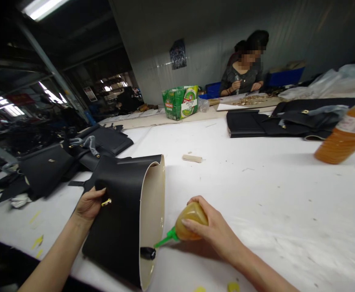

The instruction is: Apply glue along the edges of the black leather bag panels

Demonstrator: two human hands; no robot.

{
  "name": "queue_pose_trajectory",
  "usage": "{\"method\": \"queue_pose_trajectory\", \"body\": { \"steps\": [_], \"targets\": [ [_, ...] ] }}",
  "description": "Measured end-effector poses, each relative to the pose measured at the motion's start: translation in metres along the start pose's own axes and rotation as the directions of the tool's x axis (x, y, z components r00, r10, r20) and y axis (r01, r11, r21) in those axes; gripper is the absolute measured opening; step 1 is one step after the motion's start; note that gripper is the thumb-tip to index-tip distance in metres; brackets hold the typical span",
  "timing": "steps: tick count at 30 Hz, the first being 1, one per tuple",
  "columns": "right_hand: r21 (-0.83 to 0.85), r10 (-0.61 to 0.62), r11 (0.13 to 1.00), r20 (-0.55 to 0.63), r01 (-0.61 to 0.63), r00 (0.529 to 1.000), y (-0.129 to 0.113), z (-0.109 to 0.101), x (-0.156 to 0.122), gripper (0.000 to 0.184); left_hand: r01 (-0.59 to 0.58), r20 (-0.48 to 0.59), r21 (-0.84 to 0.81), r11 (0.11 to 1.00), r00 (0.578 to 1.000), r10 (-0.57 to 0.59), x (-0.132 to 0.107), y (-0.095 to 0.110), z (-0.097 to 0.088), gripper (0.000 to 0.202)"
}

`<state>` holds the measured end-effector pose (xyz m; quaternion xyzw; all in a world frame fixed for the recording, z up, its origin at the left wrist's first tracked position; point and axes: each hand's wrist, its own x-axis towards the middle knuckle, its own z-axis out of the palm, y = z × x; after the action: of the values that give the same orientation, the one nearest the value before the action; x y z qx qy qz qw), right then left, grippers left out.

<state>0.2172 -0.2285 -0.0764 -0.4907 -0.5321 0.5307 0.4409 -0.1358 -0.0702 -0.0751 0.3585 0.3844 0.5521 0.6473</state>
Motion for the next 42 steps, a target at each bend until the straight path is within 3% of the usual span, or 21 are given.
{"method": "queue_pose_trajectory", "body": {
  "steps": [8,13,17,29,36,39,42],
  "targets": [
    [0.153,0.021,0.988,0.045,-0.028,0.999,0.007,0.003,-0.010,0.035,-0.004,-0.012,-0.025,1.000,1.000,0.004,0.002,0.000,0.000,0.040],
    [0.084,0.025,0.996,0.001,-0.025,1.000,0.004,0.004,-0.015,0.037,-0.015,-0.023,-0.032,0.999,1.000,0.014,0.000,0.001,0.002,0.045],
    [0.065,0.033,0.997,0.045,-0.036,0.998,-0.001,0.004,-0.019,0.037,-0.007,-0.023,-0.033,0.999,1.000,0.006,0.000,0.001,0.002,0.045],
    [0.178,0.024,0.984,-0.016,-0.021,1.000,-0.001,0.001,-0.018,0.044,-0.038,-0.062,-0.025,0.999,0.997,0.037,0.002,0.002,0.004,0.046],
    [0.093,0.033,0.995,0.045,-0.037,0.998,-0.004,0.008,-0.026,0.036,-0.050,-0.062,-0.024,0.998,0.997,0.049,0.003,0.001,0.003,0.043],
    [0.180,0.066,0.980,0.079,-0.079,0.995,-0.006,0.009,-0.028,0.037,-0.050,-0.056,-0.030,0.998,0.997,0.048,0.003,0.002,0.006,0.043],
    [0.359,0.134,0.923,0.036,-0.138,0.990,-0.010,0.009,-0.029,0.038,-0.062,-0.044,-0.030,0.998,0.997,0.061,0.002,0.007,0.012,0.041]
  ]
}}
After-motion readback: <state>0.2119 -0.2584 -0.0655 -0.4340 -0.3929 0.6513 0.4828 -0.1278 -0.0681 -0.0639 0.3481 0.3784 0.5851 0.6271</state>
